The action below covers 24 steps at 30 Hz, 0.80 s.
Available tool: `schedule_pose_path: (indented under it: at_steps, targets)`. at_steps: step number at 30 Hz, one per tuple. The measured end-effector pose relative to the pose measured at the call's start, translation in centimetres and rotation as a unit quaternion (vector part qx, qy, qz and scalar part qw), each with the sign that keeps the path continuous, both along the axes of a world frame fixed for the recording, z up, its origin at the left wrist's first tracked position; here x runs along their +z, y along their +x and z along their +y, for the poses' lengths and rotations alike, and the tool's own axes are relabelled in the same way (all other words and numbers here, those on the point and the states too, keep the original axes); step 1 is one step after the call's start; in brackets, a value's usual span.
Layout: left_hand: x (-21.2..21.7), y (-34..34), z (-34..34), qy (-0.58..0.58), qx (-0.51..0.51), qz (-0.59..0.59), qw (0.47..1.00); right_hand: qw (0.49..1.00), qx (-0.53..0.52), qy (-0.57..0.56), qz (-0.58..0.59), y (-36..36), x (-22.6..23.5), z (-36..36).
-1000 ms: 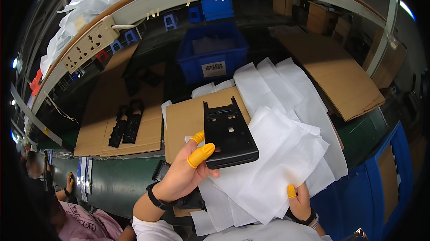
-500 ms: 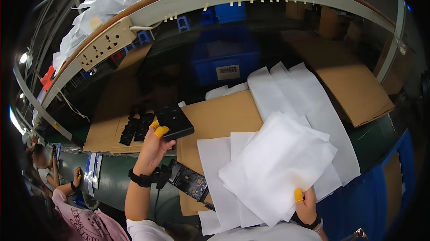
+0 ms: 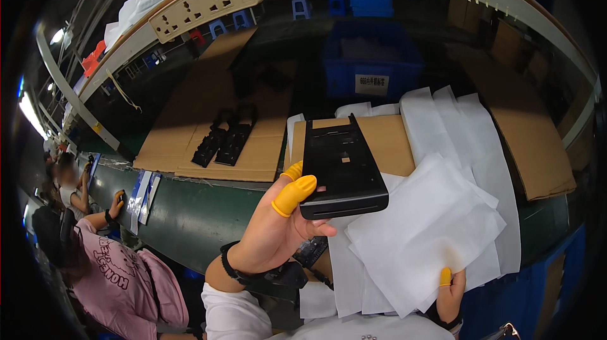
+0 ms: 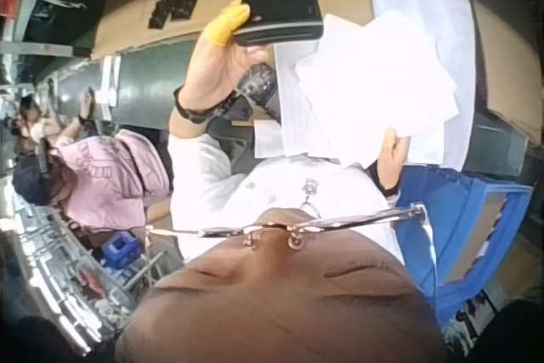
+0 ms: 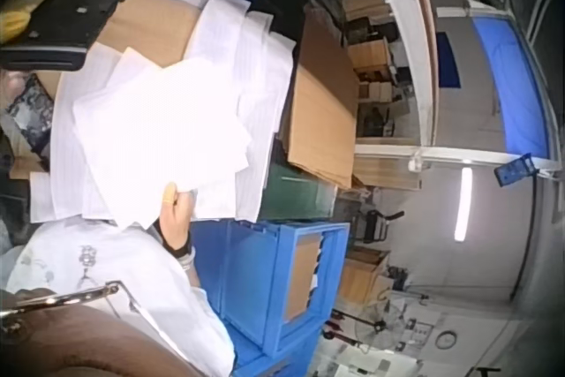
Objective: The worker is wrapping plastic housing components in protective foam sheets and stacking them on an assembly line.
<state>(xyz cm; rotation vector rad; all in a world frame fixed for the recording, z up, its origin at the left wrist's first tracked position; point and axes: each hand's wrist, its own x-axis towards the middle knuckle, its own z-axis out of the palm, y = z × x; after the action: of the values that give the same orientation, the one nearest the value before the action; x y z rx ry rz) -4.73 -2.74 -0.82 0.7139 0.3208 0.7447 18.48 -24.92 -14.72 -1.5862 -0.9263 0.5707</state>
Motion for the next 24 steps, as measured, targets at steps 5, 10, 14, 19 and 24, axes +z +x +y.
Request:
schedule_pose_path:
  at_steps: [5,10,14,19,24]
  targets:
    - [0.1,0.4,-0.5,0.005,-0.01,-0.008,1.0,1.0,-0.007,0.004,-0.001,-0.1,-0.1,0.1]
    - [0.4,0.7,-1.1,-0.018,-0.036,-0.077,0.996,1.0,-0.007,0.001,-0.006,0.0,0.1,0.0]
    - [0.5,0.6,-1.1,0.005,-0.052,-0.074,0.996,1.0,-0.003,-0.001,-0.01,0.0,0.1,0.1]
    - [1.3,1.2,-1.6,0.044,-0.041,0.0,0.998,1.0,-0.01,0.002,-0.011,0.1,-0.2,0.0]
    - [1.4,1.1,-1.6,0.051,-0.048,0.02,0.997,1.0,0.007,-0.001,-0.015,0.1,0.2,0.3]
